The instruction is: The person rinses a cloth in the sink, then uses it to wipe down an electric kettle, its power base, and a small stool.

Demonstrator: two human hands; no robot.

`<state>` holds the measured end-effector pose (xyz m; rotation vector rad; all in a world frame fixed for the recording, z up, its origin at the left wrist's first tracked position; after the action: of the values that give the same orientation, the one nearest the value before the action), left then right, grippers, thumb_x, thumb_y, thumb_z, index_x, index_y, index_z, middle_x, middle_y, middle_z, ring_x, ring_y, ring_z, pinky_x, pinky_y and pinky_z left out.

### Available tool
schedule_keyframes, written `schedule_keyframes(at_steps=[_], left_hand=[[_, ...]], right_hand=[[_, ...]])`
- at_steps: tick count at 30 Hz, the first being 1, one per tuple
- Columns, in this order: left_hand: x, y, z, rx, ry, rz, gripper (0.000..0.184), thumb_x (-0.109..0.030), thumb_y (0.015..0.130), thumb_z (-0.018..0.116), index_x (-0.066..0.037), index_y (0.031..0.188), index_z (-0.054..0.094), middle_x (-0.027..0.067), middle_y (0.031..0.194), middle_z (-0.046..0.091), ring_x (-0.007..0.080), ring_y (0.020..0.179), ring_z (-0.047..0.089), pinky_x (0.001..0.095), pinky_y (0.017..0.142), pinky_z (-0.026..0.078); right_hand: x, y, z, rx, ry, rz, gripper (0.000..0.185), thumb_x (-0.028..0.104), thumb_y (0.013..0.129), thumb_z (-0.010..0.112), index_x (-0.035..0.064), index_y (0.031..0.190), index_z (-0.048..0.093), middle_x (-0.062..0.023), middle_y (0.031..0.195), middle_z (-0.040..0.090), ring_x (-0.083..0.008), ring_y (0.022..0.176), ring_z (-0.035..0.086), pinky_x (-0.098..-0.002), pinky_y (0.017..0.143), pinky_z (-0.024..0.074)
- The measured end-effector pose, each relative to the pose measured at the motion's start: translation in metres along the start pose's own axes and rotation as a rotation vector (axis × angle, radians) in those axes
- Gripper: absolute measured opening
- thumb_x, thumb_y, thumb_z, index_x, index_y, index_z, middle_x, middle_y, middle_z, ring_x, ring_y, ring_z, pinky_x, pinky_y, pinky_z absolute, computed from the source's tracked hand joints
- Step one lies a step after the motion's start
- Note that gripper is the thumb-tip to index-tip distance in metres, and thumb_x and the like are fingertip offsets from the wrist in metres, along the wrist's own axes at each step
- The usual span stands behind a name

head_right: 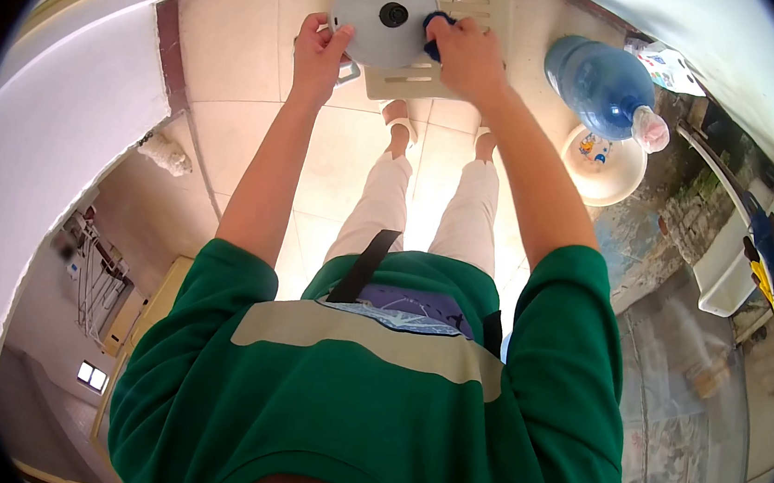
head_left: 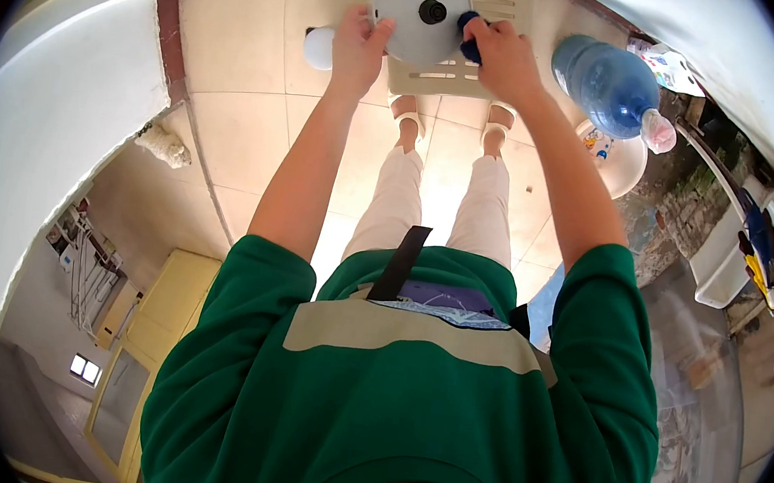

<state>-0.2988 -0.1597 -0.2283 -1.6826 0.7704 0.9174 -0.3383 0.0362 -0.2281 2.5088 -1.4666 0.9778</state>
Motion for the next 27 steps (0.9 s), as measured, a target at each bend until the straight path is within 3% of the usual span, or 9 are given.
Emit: schedule_keyframes(at_steps=[3, 5, 9, 11, 14, 19, 21, 25, 27], left_hand=[[0.000, 0.001, 0.000, -0.048, -0.032, 0.034, 0.036, -0.018, 0.086, 0.061, 0.003, 0.111, 0.045, 0.0109, 0.080, 0.065, 0.0138, 0.069, 0.060, 0.0268, 0.060, 0.050], [0.005, 0.004, -0.003, -0.099, -0.058, 0.090, 0.036, -0.018, 0.086, 0.061, 0.004, 0.110, 0.045, 0.0106, 0.079, 0.064, 0.0135, 0.067, 0.058, 0.0264, 0.059, 0.049], [0.010, 0.003, -0.006, -0.123, -0.051, 0.096, 0.037, -0.017, 0.086, 0.061, 0.004, 0.111, 0.043, 0.0107, 0.078, 0.063, 0.0134, 0.065, 0.057, 0.0260, 0.057, 0.049], [0.013, 0.004, -0.008, -0.123, -0.060, 0.045, 0.031, -0.011, 0.088, 0.059, 0.001, 0.108, 0.039, 0.0152, 0.090, 0.063, 0.0177, 0.079, 0.062, 0.0304, 0.067, 0.056], [0.013, 0.001, -0.013, -0.194, -0.186, 0.028, 0.042, -0.014, 0.085, 0.062, 0.005, 0.115, 0.039, 0.0143, 0.084, 0.061, 0.0158, 0.067, 0.057, 0.0280, 0.056, 0.052], [0.018, -0.005, -0.002, -0.155, -0.255, -0.019, 0.042, -0.014, 0.085, 0.062, 0.005, 0.114, 0.039, 0.0141, 0.084, 0.061, 0.0163, 0.068, 0.057, 0.0288, 0.057, 0.052], [0.016, 0.001, 0.000, -0.153, -0.210, 0.041, 0.041, -0.013, 0.085, 0.061, 0.005, 0.114, 0.039, 0.0147, 0.084, 0.061, 0.0165, 0.067, 0.057, 0.0290, 0.058, 0.052], [0.017, 0.003, -0.002, -0.157, -0.177, 0.045, 0.040, -0.013, 0.086, 0.060, 0.005, 0.114, 0.039, 0.0155, 0.086, 0.061, 0.0177, 0.070, 0.058, 0.0303, 0.060, 0.053], [0.012, -0.003, -0.003, -0.173, -0.301, 0.011, 0.040, -0.013, 0.086, 0.059, 0.004, 0.115, 0.038, 0.0161, 0.090, 0.061, 0.0193, 0.075, 0.060, 0.0321, 0.064, 0.054]], right_hand=[[0.022, -0.013, 0.009, -0.026, 0.014, -0.007, 0.026, 0.006, 0.073, 0.057, 0.0136, 0.097, 0.050, -0.0024, 0.089, 0.064, -0.0237, 0.098, 0.054, -0.0401, 0.075, 0.0391], [0.048, -0.022, 0.008, 0.006, 0.183, 0.012, 0.037, -0.003, 0.068, 0.056, 0.0143, 0.100, 0.050, -0.0048, 0.091, 0.062, -0.0262, 0.100, 0.053, -0.0398, 0.077, 0.0397], [0.072, -0.026, 0.005, -0.035, 0.284, -0.012, 0.037, -0.003, 0.068, 0.057, 0.0148, 0.099, 0.050, -0.0039, 0.093, 0.062, -0.0248, 0.100, 0.052, -0.0389, 0.077, 0.0387], [0.069, -0.026, 0.004, -0.060, 0.276, -0.044, 0.038, -0.004, 0.067, 0.057, 0.0151, 0.099, 0.050, -0.0025, 0.094, 0.062, -0.0235, 0.100, 0.052, -0.0384, 0.078, 0.0378], [0.034, -0.017, 0.005, -0.102, 0.088, -0.068, 0.036, -0.002, 0.070, 0.057, 0.0159, 0.100, 0.052, 0.0005, 0.094, 0.063, -0.0223, 0.100, 0.052, -0.0381, 0.077, 0.0375], [0.012, -0.004, -0.019, -0.205, -0.171, -0.169, 0.031, 0.003, 0.074, 0.054, 0.0163, 0.102, 0.053, 0.0025, 0.092, 0.063, -0.0210, 0.099, 0.053, -0.0371, 0.075, 0.0383], [0.018, -0.006, -0.007, -0.065, -0.173, -0.074, 0.031, 0.003, 0.073, 0.054, 0.0157, 0.102, 0.054, 0.0030, 0.089, 0.062, -0.0214, 0.097, 0.053, -0.0372, 0.074, 0.0385], [0.067, -0.035, -0.001, -0.151, 0.147, -0.135, 0.034, 0.000, 0.071, 0.057, 0.0140, 0.102, 0.053, -0.0008, 0.096, 0.059, -0.0219, 0.099, 0.053, -0.0373, 0.076, 0.0393], [0.068, -0.033, -0.008, -0.129, 0.221, -0.087, 0.035, -0.002, 0.069, 0.058, 0.0139, 0.101, 0.053, -0.0013, 0.095, 0.059, -0.0229, 0.100, 0.052, -0.0382, 0.078, 0.0393]])
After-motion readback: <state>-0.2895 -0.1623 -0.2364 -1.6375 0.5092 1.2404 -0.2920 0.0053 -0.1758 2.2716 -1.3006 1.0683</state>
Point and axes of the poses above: each hand's wrist, its own y-axis towards the middle knuckle, its own z-axis out of the palm, x = y × z, the point moved 8 cm from there along y, towards the middle knuckle
